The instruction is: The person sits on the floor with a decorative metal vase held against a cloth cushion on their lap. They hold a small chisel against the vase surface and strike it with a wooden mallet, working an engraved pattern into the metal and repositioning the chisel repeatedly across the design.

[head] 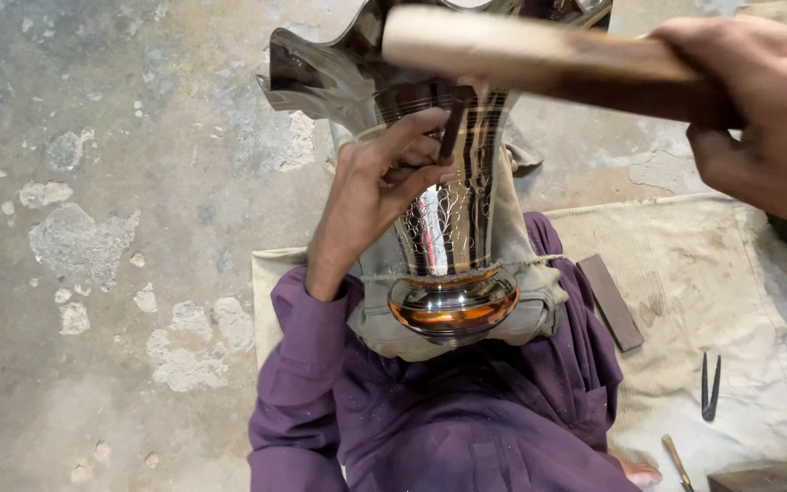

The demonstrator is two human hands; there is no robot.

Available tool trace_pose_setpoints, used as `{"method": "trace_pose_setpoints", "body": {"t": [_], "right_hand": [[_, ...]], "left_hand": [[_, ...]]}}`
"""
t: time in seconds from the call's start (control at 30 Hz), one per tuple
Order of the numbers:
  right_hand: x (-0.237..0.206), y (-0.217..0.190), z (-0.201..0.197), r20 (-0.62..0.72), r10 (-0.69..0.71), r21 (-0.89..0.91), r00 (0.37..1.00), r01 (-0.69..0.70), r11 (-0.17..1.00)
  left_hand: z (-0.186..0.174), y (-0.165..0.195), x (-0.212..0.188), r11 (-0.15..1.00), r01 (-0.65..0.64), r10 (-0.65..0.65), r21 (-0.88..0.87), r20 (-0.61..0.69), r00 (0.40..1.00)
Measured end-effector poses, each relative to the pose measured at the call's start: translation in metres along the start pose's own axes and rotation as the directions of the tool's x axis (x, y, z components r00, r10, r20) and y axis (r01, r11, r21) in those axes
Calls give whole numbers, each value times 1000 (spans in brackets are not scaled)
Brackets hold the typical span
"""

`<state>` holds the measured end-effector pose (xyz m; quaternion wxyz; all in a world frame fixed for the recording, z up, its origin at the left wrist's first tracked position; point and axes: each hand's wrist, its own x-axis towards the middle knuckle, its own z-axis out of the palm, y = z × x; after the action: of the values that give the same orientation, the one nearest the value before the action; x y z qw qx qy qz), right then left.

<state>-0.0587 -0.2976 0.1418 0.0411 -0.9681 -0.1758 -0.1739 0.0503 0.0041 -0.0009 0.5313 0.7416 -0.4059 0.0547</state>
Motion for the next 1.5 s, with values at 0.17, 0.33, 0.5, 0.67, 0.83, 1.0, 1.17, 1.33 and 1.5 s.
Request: {"method": "trace_pose_setpoints", "body": {"t": [0.17, 0.33, 0.5, 0.67, 0.83, 1.0, 1.17, 1.33, 1.5], "right_hand": [[-26, 1, 10, -120, 41, 95, 992, -29, 995], [-70, 2, 38, -200, 55, -24, 978, -61, 998], [-104, 24, 82, -336, 58, 6, 940, -59, 998], [-121, 30, 118, -365, 22, 38, 931, -8, 999], [-120, 22, 130, -438, 133, 340, 889, 27, 940], [-116, 31, 137, -559, -30, 190, 829, 163, 968], [-117, 49, 136, -406, -51, 86, 913, 94, 992], [-91, 44, 114, -332, -10, 246, 943, 97, 964], [-54, 9, 66, -343, 88, 405, 935, 63, 912]], "left_hand": [[-9, 8, 12, 993, -120, 122, -24, 147, 982], [-21, 26, 25, 993, -88, 61, 72, 317, 947], [-29, 34, 31, 982, -182, 152, 48, 370, 917], [-26, 33, 34, 962, -254, 196, 105, 382, 903], [-16, 33, 28, 941, -245, 121, 235, 443, 888], [-14, 31, 22, 923, -276, 170, 267, 360, 918], [-9, 32, 18, 934, -171, 49, 313, 363, 931], [-12, 35, 10, 961, -125, 72, 245, 212, 975], [-8, 34, 3, 955, -163, 139, 248, 109, 984]]}}
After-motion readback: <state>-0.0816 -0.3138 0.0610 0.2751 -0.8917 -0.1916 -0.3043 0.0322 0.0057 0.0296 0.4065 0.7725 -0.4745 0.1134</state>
